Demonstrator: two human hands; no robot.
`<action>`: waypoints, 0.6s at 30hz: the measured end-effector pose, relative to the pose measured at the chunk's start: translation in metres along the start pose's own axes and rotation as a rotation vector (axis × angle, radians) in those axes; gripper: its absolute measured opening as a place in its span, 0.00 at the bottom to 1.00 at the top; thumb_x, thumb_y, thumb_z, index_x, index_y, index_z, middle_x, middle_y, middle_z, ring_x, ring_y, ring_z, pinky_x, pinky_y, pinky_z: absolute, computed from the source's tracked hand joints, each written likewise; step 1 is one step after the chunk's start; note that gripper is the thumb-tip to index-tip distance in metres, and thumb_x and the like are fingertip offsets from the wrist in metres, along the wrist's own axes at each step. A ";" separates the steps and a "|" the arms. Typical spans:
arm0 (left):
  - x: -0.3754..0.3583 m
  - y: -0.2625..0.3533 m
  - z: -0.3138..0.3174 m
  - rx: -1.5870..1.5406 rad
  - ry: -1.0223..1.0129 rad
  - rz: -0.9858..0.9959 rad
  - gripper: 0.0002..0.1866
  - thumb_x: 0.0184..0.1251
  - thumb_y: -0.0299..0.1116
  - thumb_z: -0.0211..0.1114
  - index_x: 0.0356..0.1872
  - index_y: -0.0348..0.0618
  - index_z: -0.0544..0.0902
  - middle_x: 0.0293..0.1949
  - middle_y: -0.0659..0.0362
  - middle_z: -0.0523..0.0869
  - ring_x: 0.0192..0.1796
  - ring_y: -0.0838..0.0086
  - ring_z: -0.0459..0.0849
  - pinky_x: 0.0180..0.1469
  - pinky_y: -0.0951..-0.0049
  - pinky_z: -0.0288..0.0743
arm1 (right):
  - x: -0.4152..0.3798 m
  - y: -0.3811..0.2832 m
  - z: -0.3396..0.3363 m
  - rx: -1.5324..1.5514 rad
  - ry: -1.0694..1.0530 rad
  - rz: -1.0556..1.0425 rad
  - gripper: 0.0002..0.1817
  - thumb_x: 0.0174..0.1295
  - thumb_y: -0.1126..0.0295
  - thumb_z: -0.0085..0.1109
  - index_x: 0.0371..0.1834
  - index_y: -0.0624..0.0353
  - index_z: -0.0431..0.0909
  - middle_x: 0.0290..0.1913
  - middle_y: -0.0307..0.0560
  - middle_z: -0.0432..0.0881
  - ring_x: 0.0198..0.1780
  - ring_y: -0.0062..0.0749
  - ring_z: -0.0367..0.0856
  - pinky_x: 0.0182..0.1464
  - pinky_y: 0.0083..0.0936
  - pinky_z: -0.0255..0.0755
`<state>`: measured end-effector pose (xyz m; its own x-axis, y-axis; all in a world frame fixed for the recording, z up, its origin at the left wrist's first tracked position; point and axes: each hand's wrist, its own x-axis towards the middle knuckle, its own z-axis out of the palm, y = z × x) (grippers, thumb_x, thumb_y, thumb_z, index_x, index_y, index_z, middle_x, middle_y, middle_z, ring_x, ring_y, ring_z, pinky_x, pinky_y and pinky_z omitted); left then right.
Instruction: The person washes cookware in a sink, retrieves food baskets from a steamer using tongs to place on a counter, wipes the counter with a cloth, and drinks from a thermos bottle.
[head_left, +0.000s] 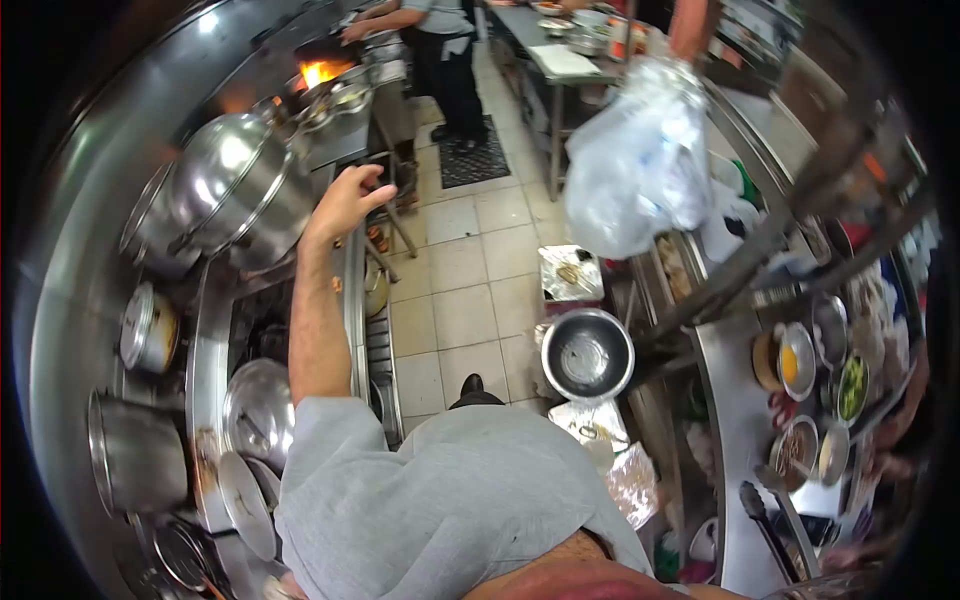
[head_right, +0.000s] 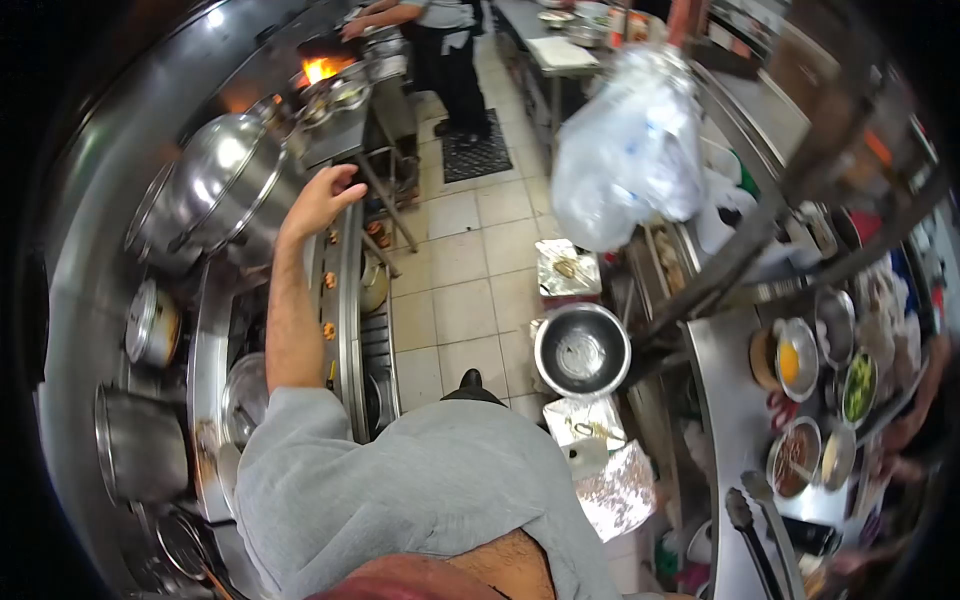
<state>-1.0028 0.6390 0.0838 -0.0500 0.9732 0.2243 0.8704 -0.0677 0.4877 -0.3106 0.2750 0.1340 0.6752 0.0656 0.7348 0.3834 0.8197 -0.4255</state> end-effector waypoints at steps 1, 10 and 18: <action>0.002 -0.005 -0.008 0.012 -0.013 -0.028 0.28 0.58 0.47 0.64 0.54 0.36 0.74 0.46 0.50 0.77 0.43 0.69 0.77 0.49 0.69 0.72 | -0.016 0.020 0.036 0.033 -0.162 0.081 0.30 0.60 0.33 0.36 0.27 0.50 0.70 0.16 0.36 0.67 0.13 0.18 0.56 0.15 0.15 0.54; 0.036 -0.141 -0.157 0.320 0.281 -0.129 0.27 0.57 0.48 0.65 0.50 0.36 0.77 0.45 0.46 0.79 0.46 0.61 0.79 0.49 0.65 0.72 | -0.136 0.179 0.206 0.284 -0.306 0.544 0.38 0.47 0.29 0.48 0.31 0.61 0.69 0.25 0.39 0.64 0.29 0.28 0.64 0.37 0.27 0.63; 0.089 -0.308 -0.302 0.651 0.546 -0.474 0.29 0.60 0.53 0.58 0.56 0.43 0.72 0.55 0.47 0.72 0.58 0.54 0.71 0.58 0.58 0.67 | -0.235 0.244 0.420 0.502 -0.364 0.729 0.37 0.45 0.29 0.50 0.33 0.58 0.66 0.24 0.38 0.62 0.29 0.27 0.61 0.40 0.28 0.59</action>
<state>-1.4233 0.6797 0.2087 -0.5424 0.6214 0.5653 0.7939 0.5992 0.1031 -0.6404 0.6990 0.0790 0.3709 0.7598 0.5340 -0.4262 0.6501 -0.6291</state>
